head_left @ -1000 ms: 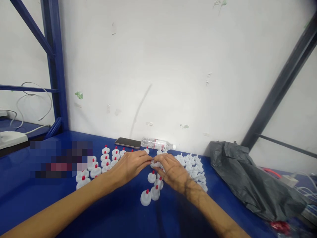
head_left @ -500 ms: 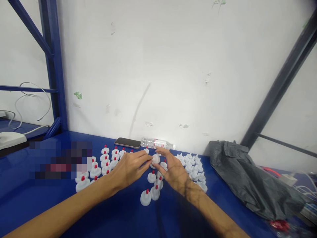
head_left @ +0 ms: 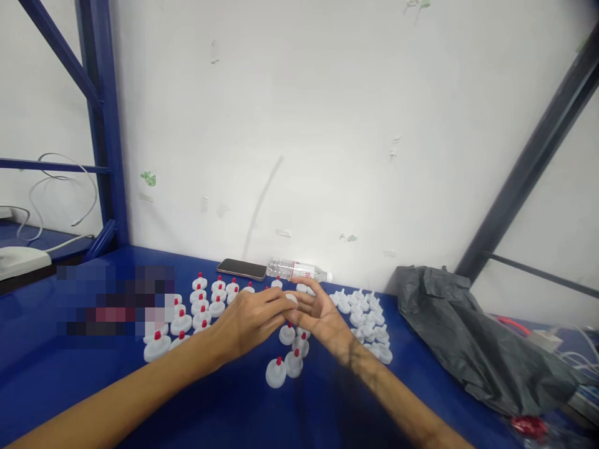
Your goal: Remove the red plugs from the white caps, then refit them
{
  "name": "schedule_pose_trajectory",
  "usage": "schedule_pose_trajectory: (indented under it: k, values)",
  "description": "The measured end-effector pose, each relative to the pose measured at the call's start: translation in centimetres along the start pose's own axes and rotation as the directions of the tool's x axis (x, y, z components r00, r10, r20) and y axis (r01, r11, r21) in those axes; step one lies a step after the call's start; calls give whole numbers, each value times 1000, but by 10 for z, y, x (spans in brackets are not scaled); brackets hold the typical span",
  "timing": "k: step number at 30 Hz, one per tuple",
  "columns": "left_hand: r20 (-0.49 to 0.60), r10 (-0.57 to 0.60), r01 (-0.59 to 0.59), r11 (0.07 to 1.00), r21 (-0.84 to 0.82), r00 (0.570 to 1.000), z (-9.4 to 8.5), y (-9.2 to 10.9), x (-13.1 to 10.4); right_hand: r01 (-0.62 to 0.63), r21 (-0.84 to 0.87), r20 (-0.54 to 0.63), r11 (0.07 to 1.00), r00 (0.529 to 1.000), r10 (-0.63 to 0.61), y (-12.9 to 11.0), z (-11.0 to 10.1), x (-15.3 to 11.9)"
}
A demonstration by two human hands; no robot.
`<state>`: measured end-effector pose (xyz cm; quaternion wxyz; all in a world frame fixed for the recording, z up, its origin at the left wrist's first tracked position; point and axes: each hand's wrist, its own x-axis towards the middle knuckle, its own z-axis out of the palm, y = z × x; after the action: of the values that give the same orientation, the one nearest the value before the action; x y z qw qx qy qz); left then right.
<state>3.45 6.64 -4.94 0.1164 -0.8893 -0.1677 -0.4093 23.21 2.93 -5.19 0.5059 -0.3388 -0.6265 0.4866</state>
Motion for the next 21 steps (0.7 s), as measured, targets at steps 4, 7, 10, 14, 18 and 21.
schedule_pose_trajectory:
  k: [4, 7, 10, 14, 18, 21]
  values:
    - [45, -99, 96, 994, 56, 994, -1, -3, 2, -13, 1, -124, 1000, 992, 13, -6, -12, 5]
    - [159, -249, 222, 960, 169, 955, -5, -9, 4, -2, -76, -218, 997, 976, -15, -16, -27, 7]
    - [318, -365, 266, 911, 315, 875, -9, -18, 5, 12, -207, -260, 978, 963, -67, -20, -44, 8]
    - [438, -433, 288, 888, 360, 788, -13, -30, 2, -27, -619, -281, 785, 941, -190, -11, -68, 11]
    - [472, -405, 261, 903, 341, 783, -13, -35, -3, -46, -813, -246, 580, 930, -272, 9, -88, 15]
    - [489, -404, 250, 903, 350, 773, -12, -35, -5, -61, -895, -207, 442, 934, -291, 20, -97, 17]
